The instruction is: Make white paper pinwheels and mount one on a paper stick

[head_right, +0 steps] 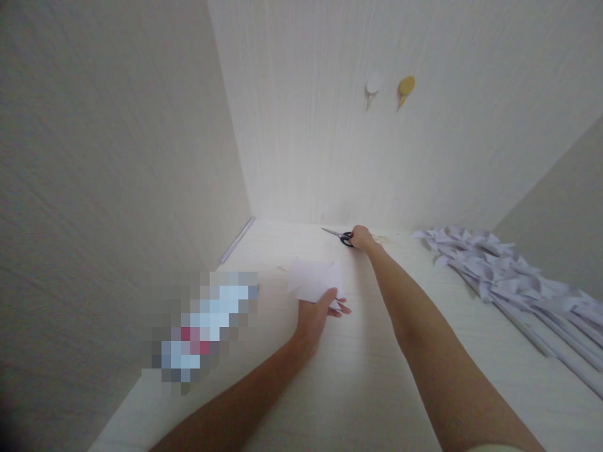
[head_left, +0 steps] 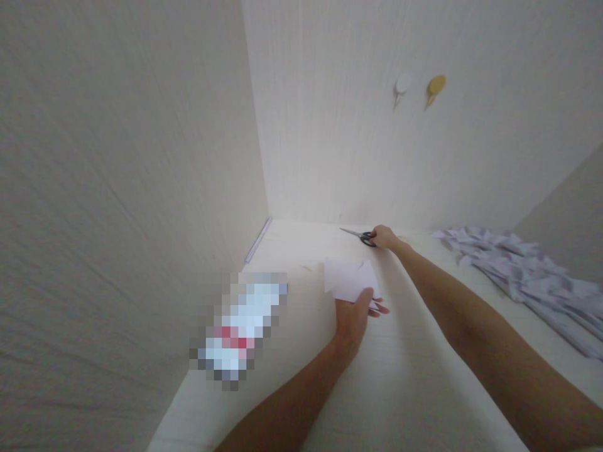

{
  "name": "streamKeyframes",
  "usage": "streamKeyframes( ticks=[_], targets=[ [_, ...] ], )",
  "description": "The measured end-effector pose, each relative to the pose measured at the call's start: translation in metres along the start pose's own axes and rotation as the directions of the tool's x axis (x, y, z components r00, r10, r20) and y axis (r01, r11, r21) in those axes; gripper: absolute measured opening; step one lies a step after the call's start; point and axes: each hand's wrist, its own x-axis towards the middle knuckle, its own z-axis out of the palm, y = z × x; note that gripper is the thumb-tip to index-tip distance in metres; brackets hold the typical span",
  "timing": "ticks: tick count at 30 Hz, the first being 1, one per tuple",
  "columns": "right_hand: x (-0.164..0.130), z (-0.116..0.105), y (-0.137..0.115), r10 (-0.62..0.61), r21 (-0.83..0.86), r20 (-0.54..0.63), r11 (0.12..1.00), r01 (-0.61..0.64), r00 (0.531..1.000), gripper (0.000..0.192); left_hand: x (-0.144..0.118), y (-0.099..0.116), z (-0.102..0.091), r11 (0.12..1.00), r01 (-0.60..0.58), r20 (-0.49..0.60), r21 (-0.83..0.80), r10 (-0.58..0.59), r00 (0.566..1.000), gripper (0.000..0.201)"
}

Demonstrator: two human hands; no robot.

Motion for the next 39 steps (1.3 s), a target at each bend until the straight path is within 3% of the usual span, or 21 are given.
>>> streamKeyframes(
  ticks=[5,9,13,19,21,23,26,31,36,39],
  targets=[
    [-0.015,-0.001,-0.003,0.003,0.229,-0.134,0.973,0.028,0.991,0.029,-0.002,0.002,0.0,1.0,-0.005,-0.003,-0.005,0.005,1.0,0.012],
    [-0.043,-0.001,-0.013,0.032,0.477,-0.222,0.875,0.08,0.974,0.027,-0.003,0.002,-0.001,1.0,-0.018,0.003,0.022,0.018,1.0,0.011],
    [-0.099,0.001,-0.019,0.022,0.735,-0.196,0.665,0.132,0.98,0.018,-0.003,0.001,-0.001,0.999,-0.032,0.015,0.031,0.032,0.999,0.014],
    [-0.198,0.002,-0.007,-0.075,0.936,-0.048,0.344,0.071,0.996,0.029,-0.008,0.0,0.001,0.991,-0.076,0.106,0.11,0.064,0.992,0.016],
    [-0.218,0.004,-0.002,-0.092,0.963,-0.019,0.265,0.043,0.996,0.03,-0.011,0.0,0.001,0.984,-0.084,0.099,0.155,0.07,0.993,0.014],
    [-0.23,0.008,0.002,-0.126,0.997,0.021,0.076,-0.012,0.992,0.026,-0.016,-0.001,0.002,0.974,-0.085,0.089,0.208,0.067,0.994,0.014],
    [-0.235,0.017,0.005,-0.125,0.996,0.027,-0.079,-0.037,0.992,0.025,-0.021,-0.001,0.003,0.951,-0.062,0.089,0.303,0.036,0.995,0.01],
    [-0.235,0.029,0.005,-0.068,0.991,0.033,-0.124,-0.041,0.997,0.029,-0.024,-0.003,0.005,0.9,-0.08,0.156,0.429,0.013,0.988,0.006],
    [-0.233,0.03,0.01,-0.138,0.999,0.053,0.002,-0.053,0.989,0.03,-0.025,-0.005,0.004,0.864,-0.083,0.19,0.496,-0.015,0.982,0.008],
    [-0.232,0.028,0.013,-0.184,0.997,0.072,0.021,-0.069,0.98,0.029,-0.025,-0.004,0.005,0.873,-0.08,0.173,0.48,-0.005,0.985,0.012]
  ],
)
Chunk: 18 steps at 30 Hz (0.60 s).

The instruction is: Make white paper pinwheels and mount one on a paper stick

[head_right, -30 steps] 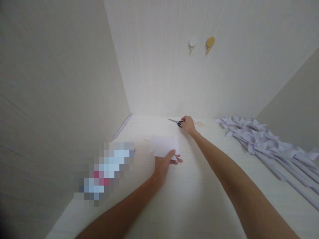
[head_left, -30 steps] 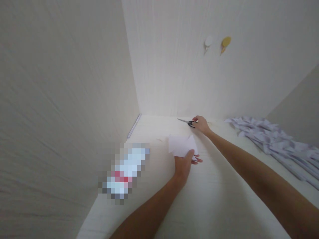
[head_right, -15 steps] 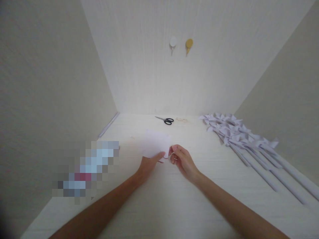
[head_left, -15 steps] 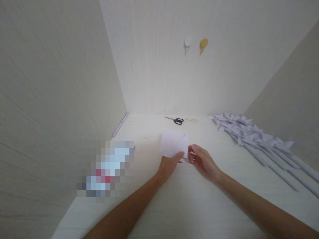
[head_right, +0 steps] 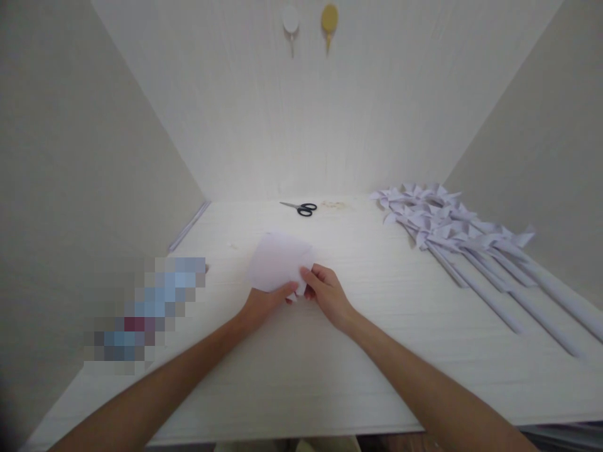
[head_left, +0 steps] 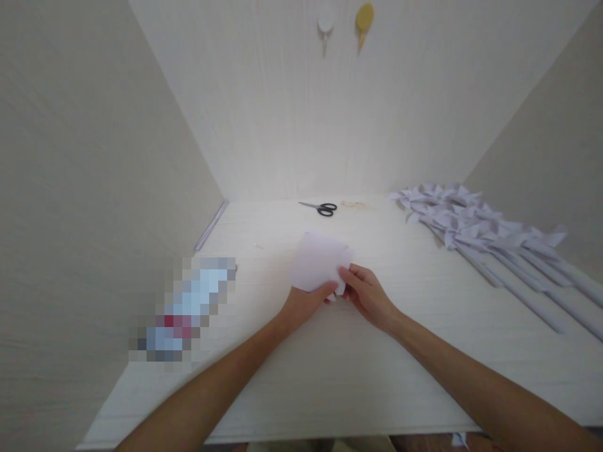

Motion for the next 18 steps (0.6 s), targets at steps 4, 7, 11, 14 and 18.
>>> streamKeyframes(
  ticks=[4,7,11,14,18],
  targets=[
    [-0.001,-0.0004,-0.0037,0.007,-0.028,0.073,1.0,-0.005,0.997,0.026,0.0022,0.0006,-0.0015,0.997,-0.046,0.016,-0.06,0.047,0.999,0.014],
    [-0.0028,-0.0001,-0.0057,0.02,-0.045,0.116,0.999,-0.015,0.993,0.024,0.0054,-0.0024,-0.0034,0.992,-0.074,0.053,-0.102,0.08,0.995,0.014],
    [-0.0041,-0.0012,-0.0067,0.049,-0.072,0.174,0.997,-0.037,0.984,0.023,0.0083,-0.0069,-0.0047,0.991,-0.059,0.018,-0.118,0.062,0.998,0.014],
    [-0.0041,-0.0021,-0.0071,0.059,-0.089,0.203,0.995,-0.041,0.977,0.021,0.0085,-0.0074,-0.0053,0.991,-0.043,-0.023,-0.126,0.041,0.999,0.014],
    [-0.0037,-0.0014,-0.0079,0.054,-0.091,0.207,0.995,-0.036,0.977,0.017,0.0091,-0.0061,-0.0059,0.992,-0.06,-0.056,-0.107,0.054,0.997,0.019]
  ],
)
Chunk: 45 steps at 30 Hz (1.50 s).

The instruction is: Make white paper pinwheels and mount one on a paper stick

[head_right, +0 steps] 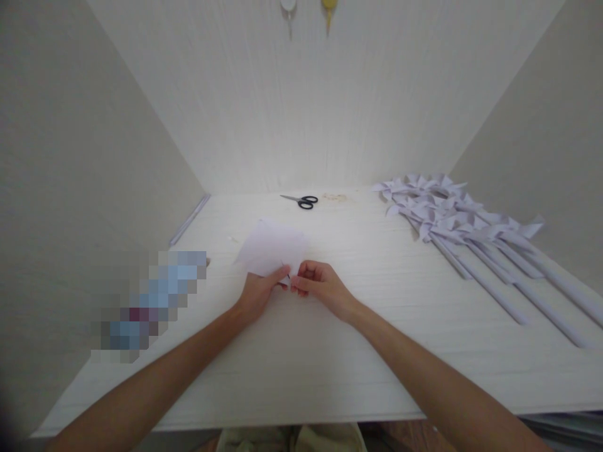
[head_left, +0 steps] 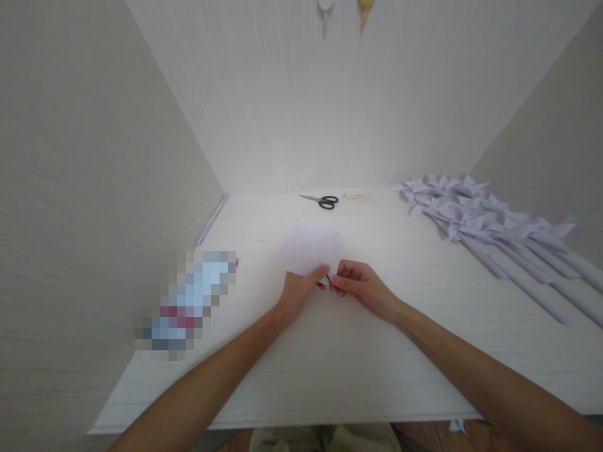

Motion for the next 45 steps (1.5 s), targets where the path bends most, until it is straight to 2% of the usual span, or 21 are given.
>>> streamKeyframes(
  ticks=[6,13,19,27,33,45],
  targets=[
    [0.0006,0.0005,0.0011,-0.021,-0.037,-0.023,0.999,0.02,1.0,0.018,0.0018,-0.0009,0.0015,0.999,0.031,-0.086,-0.016,-0.033,0.996,0.016],
    [-0.0003,0.001,0.0011,-0.037,-0.076,-0.052,0.997,0.033,0.998,0.017,0.003,-0.0025,0.0022,0.996,0.035,-0.075,-0.082,-0.041,0.996,0.017],
    [0.0014,-0.0013,0.0054,-0.075,-0.065,-0.023,0.995,0.073,0.997,0.016,0.0025,-0.002,0.003,0.996,0.035,-0.078,-0.078,-0.041,0.996,0.013],
    [0.0001,0.0018,0.002,-0.046,-0.061,-0.088,0.997,0.04,0.995,0.018,0.0016,0.0012,0.0024,1.0,0.012,-0.072,0.028,-0.01,0.997,0.013],
    [0.0009,0.0027,0.0011,-0.062,-0.164,-0.135,0.986,0.04,0.989,0.022,0.0021,0.0011,0.0025,0.996,0.022,-0.05,0.089,-0.018,0.999,0.015],
    [0.0004,0.001,0.0042,-0.073,-0.17,-0.187,0.985,0.041,0.98,0.019,0.0025,-0.0024,0.0018,0.997,0.037,-0.047,0.067,-0.034,0.998,0.016]
  ],
)
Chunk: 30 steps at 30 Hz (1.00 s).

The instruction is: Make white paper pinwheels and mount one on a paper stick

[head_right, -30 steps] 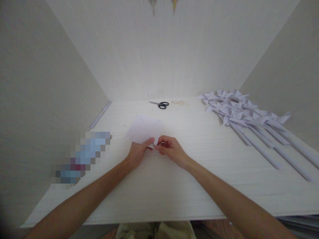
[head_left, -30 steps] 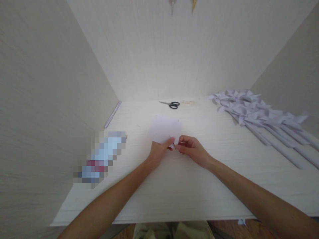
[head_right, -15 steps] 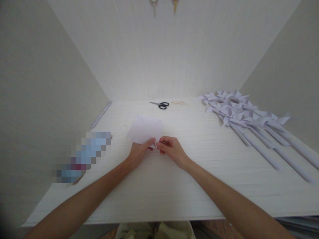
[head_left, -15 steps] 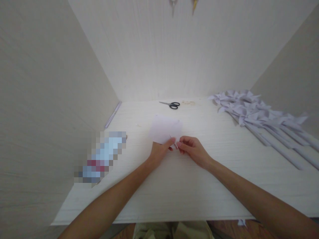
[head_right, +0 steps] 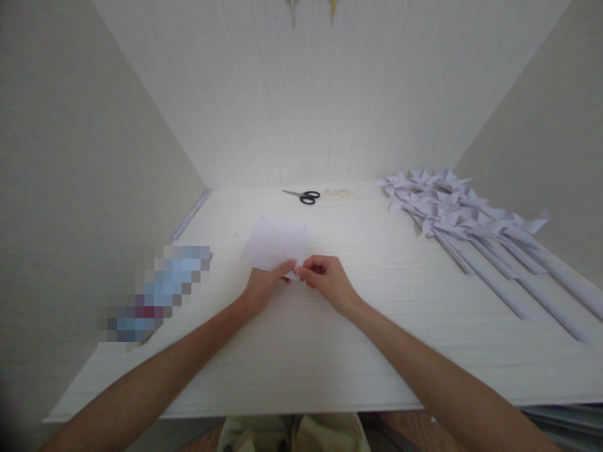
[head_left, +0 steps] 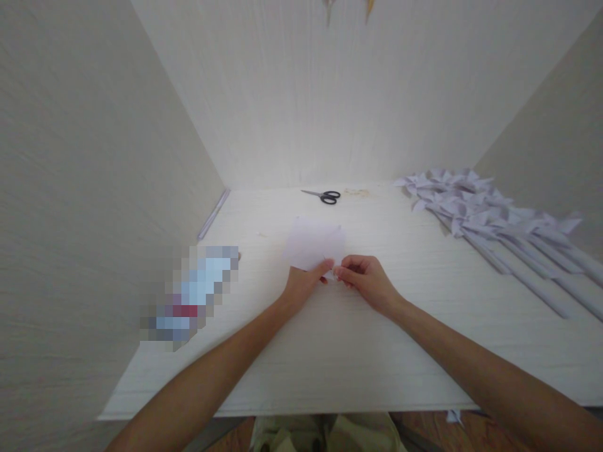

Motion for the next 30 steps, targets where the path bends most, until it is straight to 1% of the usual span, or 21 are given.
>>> streamKeyframes(
  ticks=[12,18,21,26,30],
  targets=[
    [-0.0005,0.0013,-0.0002,0.034,0.004,-0.044,0.999,-0.034,0.998,0.02,0.0016,-0.0031,0.0,1.0,-0.005,0.013,0.002,0.005,1.0,0.017],
    [0.0019,0.0,-0.001,-0.001,-0.057,0.051,0.998,0.004,0.999,0.025,0.0029,-0.0045,-0.0001,0.999,-0.015,0.005,0.029,0.015,1.0,0.016],
    [0.0026,-0.0003,-0.0006,-0.011,-0.1,0.065,0.995,0.018,0.998,0.025,0.003,-0.004,0.0003,1.0,-0.02,0.009,0.024,0.02,1.0,0.015],
    [0.0018,-0.0018,0.0,-0.024,-0.123,0.085,0.992,0.035,0.996,0.027,0.0035,-0.0047,0.0005,0.999,-0.016,0.007,0.029,0.016,1.0,0.015],
    [0.002,-0.0028,0.0015,-0.018,-0.106,0.098,0.994,0.028,0.995,0.027,0.0039,-0.0053,0.0003,1.0,-0.025,0.021,0.009,0.025,0.999,0.015]
  ],
)
